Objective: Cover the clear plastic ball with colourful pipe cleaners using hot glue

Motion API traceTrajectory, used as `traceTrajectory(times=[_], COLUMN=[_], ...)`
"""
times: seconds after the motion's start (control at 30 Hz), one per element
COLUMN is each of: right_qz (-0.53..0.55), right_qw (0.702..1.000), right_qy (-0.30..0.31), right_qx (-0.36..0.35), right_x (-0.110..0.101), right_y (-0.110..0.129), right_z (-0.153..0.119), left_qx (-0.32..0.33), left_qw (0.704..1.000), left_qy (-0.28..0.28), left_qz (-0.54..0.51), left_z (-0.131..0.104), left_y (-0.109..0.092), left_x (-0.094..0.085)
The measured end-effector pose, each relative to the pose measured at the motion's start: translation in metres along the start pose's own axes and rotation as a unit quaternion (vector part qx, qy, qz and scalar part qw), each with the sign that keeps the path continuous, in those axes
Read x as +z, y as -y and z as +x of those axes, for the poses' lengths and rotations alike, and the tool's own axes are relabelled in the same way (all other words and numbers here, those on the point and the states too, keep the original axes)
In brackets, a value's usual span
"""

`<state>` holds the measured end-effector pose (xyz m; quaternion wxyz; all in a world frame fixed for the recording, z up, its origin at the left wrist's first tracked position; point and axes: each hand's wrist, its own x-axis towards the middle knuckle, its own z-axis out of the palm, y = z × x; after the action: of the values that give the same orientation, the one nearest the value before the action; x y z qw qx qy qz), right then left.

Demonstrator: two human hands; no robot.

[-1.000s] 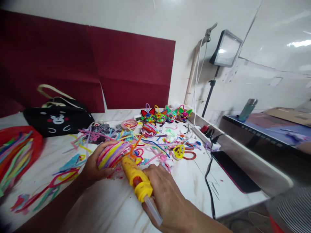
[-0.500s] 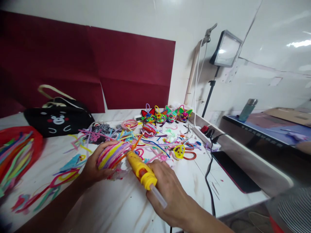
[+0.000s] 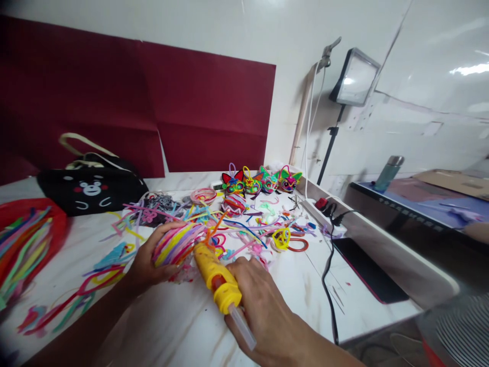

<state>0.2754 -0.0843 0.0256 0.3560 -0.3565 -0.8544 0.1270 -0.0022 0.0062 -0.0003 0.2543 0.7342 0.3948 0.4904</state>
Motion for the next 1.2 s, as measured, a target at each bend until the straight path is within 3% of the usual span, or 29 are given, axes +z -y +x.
traceTrajectory(times=[0.3,0.53,0.7,0.83,0.97,1.1,1.2], right_qz=[-0.021,0.029,0.081,0.038,0.012,-0.004,-0.013], right_qw=[0.999,0.999,0.997,0.996,0.978,0.967,0.968], right_qy=[-0.001,0.008,-0.006,0.067,0.194,0.250,0.251], right_qx=[-0.050,-0.030,0.010,0.043,0.077,0.039,-0.014], right_x=[0.005,-0.004,-0.019,-0.015,0.007,0.033,0.036], right_y=[-0.005,0.004,0.007,0.003,-0.001,-0.010,-0.016], right_z=[-0.006,-0.003,-0.007,-0.015,-0.013,-0.005,0.003], left_qx=[-0.018,-0.013,-0.051,-0.060,-0.056,-0.046,-0.040], left_qw=[1.000,1.000,0.997,0.994,0.992,0.993,0.995], left_qy=[-0.017,0.007,-0.024,-0.094,-0.108,-0.105,-0.090], left_qz=[-0.017,-0.019,-0.044,-0.024,-0.023,-0.023,-0.030], left_z=[-0.001,0.001,0.003,0.009,0.012,0.009,0.008], left_y=[-0.008,-0.002,-0.004,0.000,0.004,0.000,0.000], left_x=[0.004,0.002,0.000,-0.010,-0.016,-0.010,-0.007])
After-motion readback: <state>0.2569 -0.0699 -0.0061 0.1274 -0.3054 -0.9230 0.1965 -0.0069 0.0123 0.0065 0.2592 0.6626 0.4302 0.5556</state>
